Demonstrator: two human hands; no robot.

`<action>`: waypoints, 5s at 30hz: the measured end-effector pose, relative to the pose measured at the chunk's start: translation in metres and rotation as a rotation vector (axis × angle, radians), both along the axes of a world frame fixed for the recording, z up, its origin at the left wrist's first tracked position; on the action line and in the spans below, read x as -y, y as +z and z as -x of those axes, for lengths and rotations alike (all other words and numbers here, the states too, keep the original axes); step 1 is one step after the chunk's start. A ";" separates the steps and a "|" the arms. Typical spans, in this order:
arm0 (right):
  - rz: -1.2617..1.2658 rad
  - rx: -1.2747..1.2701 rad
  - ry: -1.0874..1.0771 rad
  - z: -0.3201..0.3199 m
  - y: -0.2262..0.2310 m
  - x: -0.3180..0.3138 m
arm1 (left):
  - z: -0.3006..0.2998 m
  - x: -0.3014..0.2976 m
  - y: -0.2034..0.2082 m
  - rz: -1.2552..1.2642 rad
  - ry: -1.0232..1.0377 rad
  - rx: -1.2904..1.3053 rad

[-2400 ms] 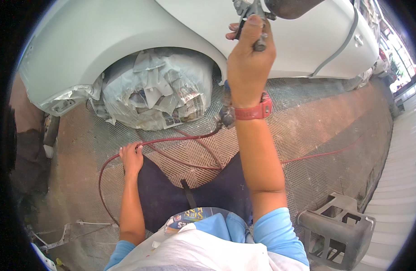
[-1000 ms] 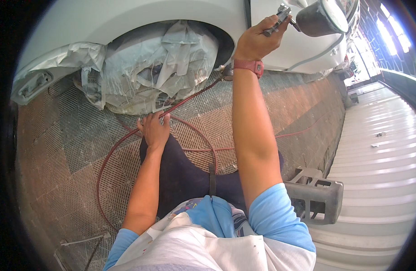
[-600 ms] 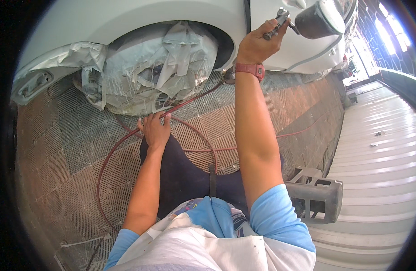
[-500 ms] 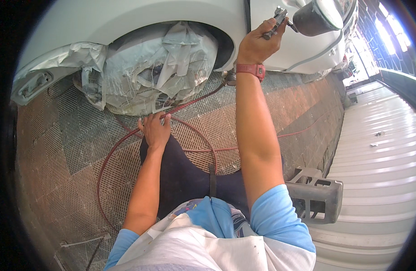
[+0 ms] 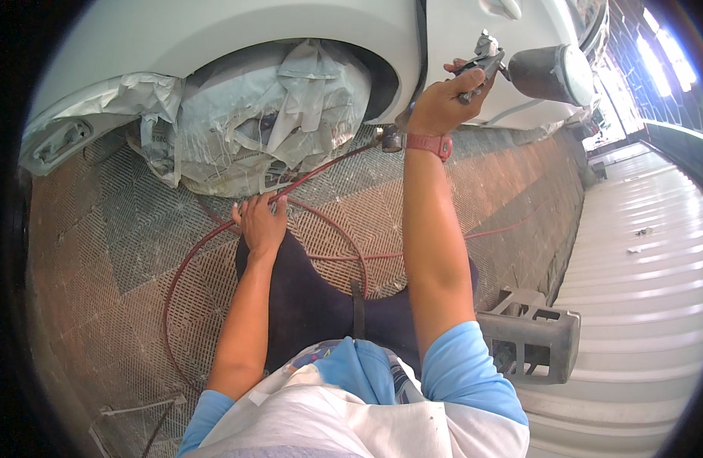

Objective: The person uses a spray gun to apply white paint to a detached car bumper and then to the side of a white car. The person moves around the vehicle to cover different areas, including the door and wheel arch.

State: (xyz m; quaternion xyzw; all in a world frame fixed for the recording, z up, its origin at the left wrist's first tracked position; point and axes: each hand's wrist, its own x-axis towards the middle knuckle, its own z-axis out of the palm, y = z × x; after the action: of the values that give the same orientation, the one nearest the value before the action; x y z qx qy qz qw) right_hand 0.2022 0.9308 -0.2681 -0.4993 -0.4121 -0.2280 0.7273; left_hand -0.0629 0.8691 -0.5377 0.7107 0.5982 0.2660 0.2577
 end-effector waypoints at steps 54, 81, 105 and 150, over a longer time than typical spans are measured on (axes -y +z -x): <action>0.169 -0.136 0.448 0.033 0.096 0.113 | 0.005 -0.002 -0.001 0.009 0.041 -0.131; 0.372 -0.725 0.210 -0.007 -0.220 0.222 | -0.070 -0.001 0.068 -0.221 -0.560 0.318; 0.716 -0.468 0.409 -0.094 -0.292 0.272 | -0.325 0.078 0.136 -0.275 -0.980 0.173; 1.043 -0.458 0.865 -0.265 -0.325 0.289 | -0.427 0.308 0.257 -0.290 -0.886 1.270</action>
State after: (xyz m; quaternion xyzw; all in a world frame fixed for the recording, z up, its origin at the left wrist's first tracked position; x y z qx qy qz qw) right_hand 0.4673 0.6420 -0.5933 -0.6094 -0.4654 0.4181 0.4871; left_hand 0.3644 0.5610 -0.2803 0.6215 -0.0431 0.5691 0.5367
